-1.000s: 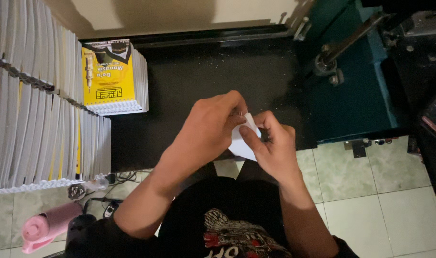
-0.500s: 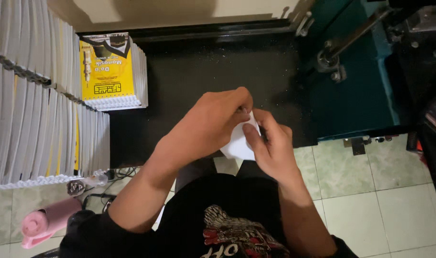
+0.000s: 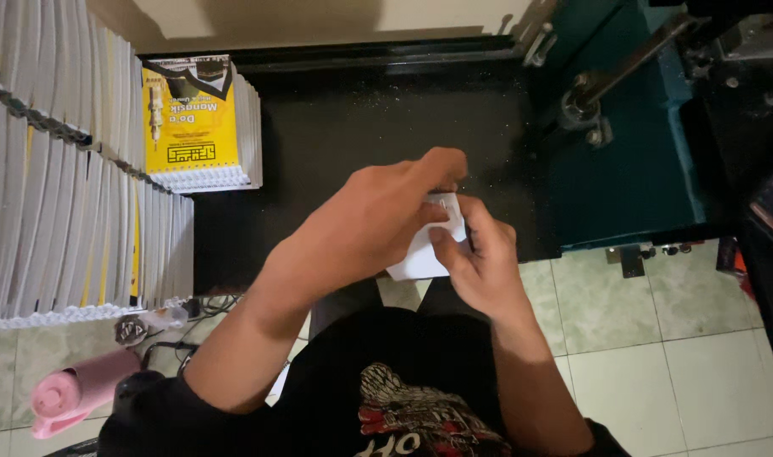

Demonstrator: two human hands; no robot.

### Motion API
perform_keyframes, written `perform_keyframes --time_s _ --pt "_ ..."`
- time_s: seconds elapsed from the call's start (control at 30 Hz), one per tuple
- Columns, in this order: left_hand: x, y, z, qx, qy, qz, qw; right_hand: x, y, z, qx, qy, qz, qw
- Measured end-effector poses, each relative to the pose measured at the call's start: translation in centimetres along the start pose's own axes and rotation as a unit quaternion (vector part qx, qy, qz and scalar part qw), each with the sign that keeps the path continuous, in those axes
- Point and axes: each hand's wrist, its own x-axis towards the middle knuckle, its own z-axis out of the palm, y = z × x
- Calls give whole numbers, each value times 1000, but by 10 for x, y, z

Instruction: The person repeatedly picks up a stack of white paper sheets, places them into a yellow notebook cover, and uses a manual binding machine to secure the spiral binding. The person then flips the finished notebook and places it on a growing stack of completed notebooks.

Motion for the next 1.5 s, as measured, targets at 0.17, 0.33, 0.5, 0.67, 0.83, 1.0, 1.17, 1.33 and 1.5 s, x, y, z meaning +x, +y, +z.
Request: perform_keyframes --time_s 0.17,0.33,0.5,0.67,0.83,1.0,1.17,1.33,1.5 --pt "-3 -24 0 14 -27 1 1000 -4 7 -7 34 27 19 999" --pt "2 -34 -15 35 -86 -3 996 -7 20 -7 48 12 6 999" --pt "9 -50 -20 -8 -119 -29 992 -11 32 -3 87 28 51 995" --pt "6 -38 -27 -45 -95 -129 986 -1 35 -16 226 39 25 973" --pt "11 -36 -29 -139 -56 -87 985 5 24 -13 256 54 38 965" --pt "8 -52 -6 -216 23 -82 973 5 50 -9 294 73 23 953" --pt "5 -57 1 -229 68 -95 966 5 54 -1 328 80 41 940" --pt "5 -77 12 -239 105 -128 957 0 74 9 356 47 98 928" --pt "-3 -103 13 -247 162 -220 930 -15 97 48 406 38 130 904"
